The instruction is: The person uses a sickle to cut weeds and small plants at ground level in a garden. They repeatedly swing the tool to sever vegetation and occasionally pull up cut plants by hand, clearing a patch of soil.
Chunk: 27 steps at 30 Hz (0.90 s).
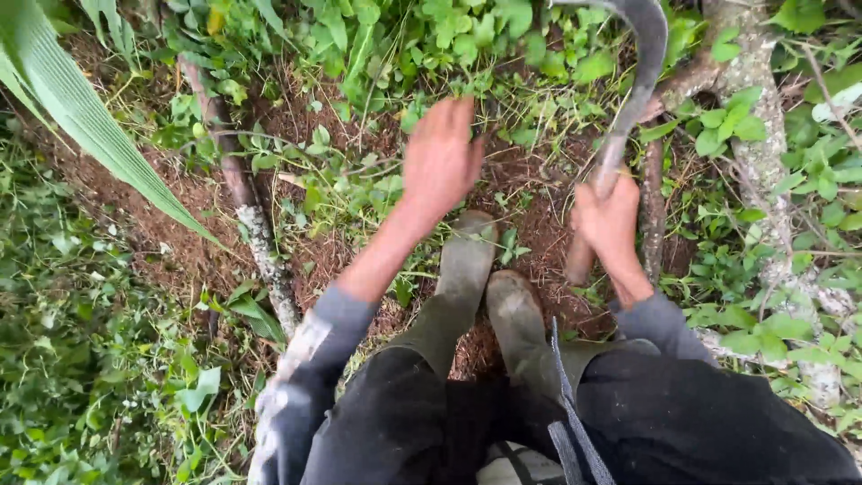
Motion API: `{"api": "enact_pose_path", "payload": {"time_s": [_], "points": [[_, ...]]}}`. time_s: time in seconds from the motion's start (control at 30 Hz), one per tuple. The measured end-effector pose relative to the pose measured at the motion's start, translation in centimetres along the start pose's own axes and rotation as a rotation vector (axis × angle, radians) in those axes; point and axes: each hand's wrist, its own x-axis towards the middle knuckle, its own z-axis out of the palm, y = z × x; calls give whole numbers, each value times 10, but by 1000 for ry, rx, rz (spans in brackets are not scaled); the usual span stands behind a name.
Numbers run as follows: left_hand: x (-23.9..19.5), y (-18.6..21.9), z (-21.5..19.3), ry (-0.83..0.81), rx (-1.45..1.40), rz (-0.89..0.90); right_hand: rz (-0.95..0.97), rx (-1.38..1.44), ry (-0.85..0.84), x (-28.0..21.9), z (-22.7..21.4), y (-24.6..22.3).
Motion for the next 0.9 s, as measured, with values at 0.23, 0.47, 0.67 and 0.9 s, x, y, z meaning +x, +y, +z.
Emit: {"api": "enact_pose_path", "payload": {"time_s": [0.23, 0.47, 0.67, 0.9], "points": [[20, -53, 126, -293, 529, -216, 304, -93, -217, -23, -8, -9], [19, -84, 101, -121, 180, 59, 183, -21, -113, -26, 16, -22], [-3, -112, 91, -147, 67, -73, 254, -34, -107, -15, 9, -21], [-15, -131, 83, -73, 76, -155, 377, -220, -408, -31, 34, -10]]}}
